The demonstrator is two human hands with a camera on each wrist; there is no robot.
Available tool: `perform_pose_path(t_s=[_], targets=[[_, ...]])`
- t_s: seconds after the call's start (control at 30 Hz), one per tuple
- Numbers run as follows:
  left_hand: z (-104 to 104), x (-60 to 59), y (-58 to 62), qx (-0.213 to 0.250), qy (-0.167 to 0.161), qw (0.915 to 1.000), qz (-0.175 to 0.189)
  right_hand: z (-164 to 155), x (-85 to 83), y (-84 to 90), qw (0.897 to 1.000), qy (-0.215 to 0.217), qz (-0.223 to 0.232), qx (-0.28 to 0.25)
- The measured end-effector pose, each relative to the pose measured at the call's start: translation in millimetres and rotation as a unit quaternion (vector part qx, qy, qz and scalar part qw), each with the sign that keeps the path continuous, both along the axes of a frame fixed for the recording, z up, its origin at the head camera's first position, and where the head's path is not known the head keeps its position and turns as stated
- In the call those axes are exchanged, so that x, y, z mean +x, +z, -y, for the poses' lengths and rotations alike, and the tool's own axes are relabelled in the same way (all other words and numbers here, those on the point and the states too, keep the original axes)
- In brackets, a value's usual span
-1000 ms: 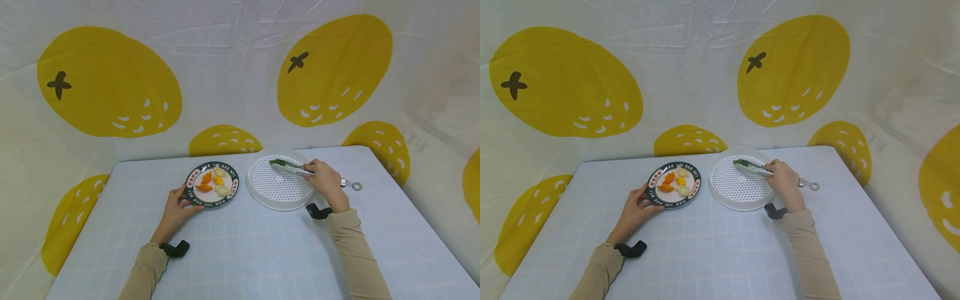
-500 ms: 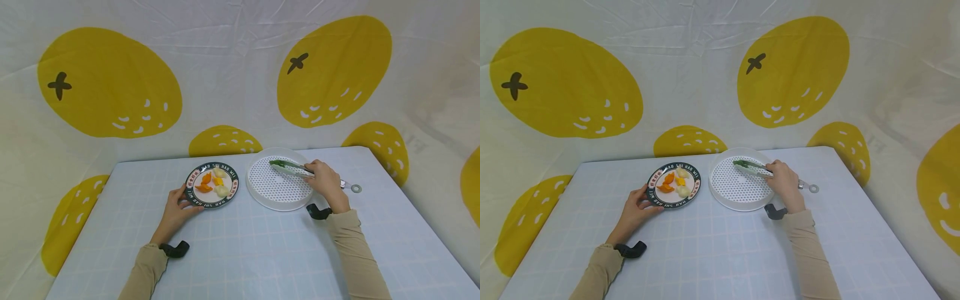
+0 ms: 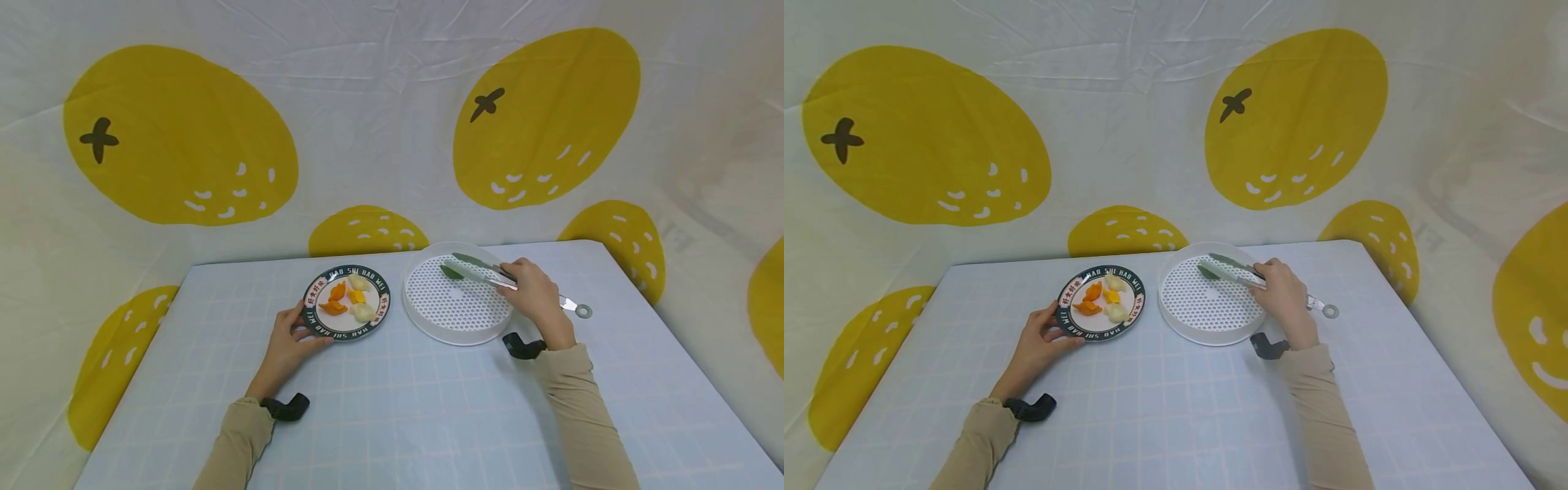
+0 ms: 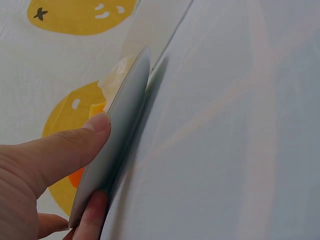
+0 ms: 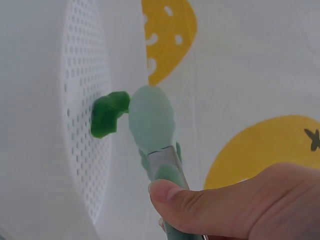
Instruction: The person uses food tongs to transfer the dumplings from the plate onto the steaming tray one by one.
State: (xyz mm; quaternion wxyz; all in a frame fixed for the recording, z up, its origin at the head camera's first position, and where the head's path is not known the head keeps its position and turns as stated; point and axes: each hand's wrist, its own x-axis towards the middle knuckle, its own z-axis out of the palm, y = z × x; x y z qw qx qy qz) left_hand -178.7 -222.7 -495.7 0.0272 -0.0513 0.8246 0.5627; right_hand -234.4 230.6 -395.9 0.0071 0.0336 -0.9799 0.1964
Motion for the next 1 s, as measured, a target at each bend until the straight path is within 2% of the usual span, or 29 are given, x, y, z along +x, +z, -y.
perform_pose_path(t_s=[0.2,0.4,0.6,1.0], targets=[[0.3,0.6,0.5,0.0,0.0,1.0,-0.001,4.8,1.9,3.3,1.0,0.002,-0.02,-0.016],[0.6,0.8,1.4,0.002,-0.003,1.0,0.003,14.5,7.7,9.6,0.997,0.016,-0.058,-0.038],[-0.3,1.0,3.3,0.001,-0.002,1.0,0.008,27.9,13.3,13.2,0.992,0.031,-0.102,-0.062],[-0.9,1.9,5.0,0.005,-0.004,1.0,0.007,57.4,25.7,16.0,0.981,0.086,-0.15,-0.091]])
